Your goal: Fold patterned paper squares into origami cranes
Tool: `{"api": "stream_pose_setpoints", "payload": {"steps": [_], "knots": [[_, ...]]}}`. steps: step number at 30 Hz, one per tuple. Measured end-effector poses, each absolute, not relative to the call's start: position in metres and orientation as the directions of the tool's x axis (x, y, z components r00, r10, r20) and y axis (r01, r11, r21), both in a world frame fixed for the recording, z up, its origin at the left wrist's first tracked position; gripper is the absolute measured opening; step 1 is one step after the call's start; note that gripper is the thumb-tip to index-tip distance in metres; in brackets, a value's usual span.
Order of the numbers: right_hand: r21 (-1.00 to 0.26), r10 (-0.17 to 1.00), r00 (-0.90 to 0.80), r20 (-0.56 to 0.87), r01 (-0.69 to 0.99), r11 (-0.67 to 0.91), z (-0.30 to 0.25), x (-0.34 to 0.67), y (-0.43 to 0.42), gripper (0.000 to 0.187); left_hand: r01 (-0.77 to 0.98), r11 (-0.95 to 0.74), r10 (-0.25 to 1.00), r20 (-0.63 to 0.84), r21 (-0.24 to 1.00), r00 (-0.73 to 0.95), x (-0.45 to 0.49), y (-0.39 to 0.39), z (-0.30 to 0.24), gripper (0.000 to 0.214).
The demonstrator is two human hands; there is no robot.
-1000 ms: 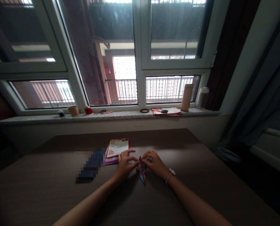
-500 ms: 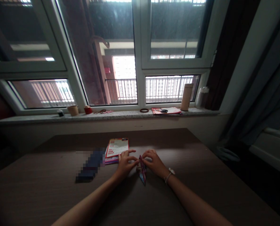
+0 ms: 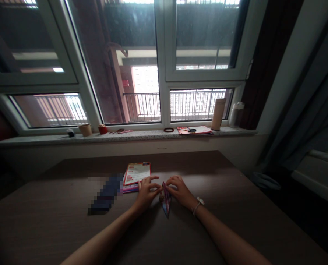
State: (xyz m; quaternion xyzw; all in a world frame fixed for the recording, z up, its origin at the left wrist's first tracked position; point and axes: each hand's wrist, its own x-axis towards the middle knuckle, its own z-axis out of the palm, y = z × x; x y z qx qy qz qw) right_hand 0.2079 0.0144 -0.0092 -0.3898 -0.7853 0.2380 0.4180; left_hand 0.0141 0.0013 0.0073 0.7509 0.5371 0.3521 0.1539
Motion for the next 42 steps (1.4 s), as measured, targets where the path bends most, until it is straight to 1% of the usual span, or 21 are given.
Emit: {"api": "stream_pose_setpoints", "payload": {"steps": [9,18,22,31,42], "knots": [[-0.701,0.815,-0.328,0.478,0.416,0.579,-0.0115,0.2088,0.0153,0.026,0.699,-0.372,0.915,0.367,0.611,0.166,0.0124,0.0027,0.0067,0.009],[-0.716,0.814,-0.285,0.506,0.388,0.580,-0.0053,0.2088,0.0109,0.015,0.694,-0.379,0.914,0.363,0.612,0.180,0.0124,0.0012,0.0096,0.003],[-0.712,0.806,-0.286,0.518,0.378,0.592,-0.0054,0.2090,0.0116,0.012,0.690,-0.394,0.908,0.372,0.607,0.192,0.0131,0.0003,0.0093,0.005],[-0.716,0.811,-0.286,0.510,0.382,0.584,-0.0065,0.2091,0.0126,0.014,0.674,-0.395,0.911,0.361,0.624,0.200,0.0135,-0.0008,0.0097,0.012],[-0.709,0.808,-0.314,0.497,0.389,0.588,-0.0075,0.2101,0.0132,0.018,0.674,-0.408,0.904,0.377,0.615,0.203,0.0120,0.0016,0.0083,0.007]]}}
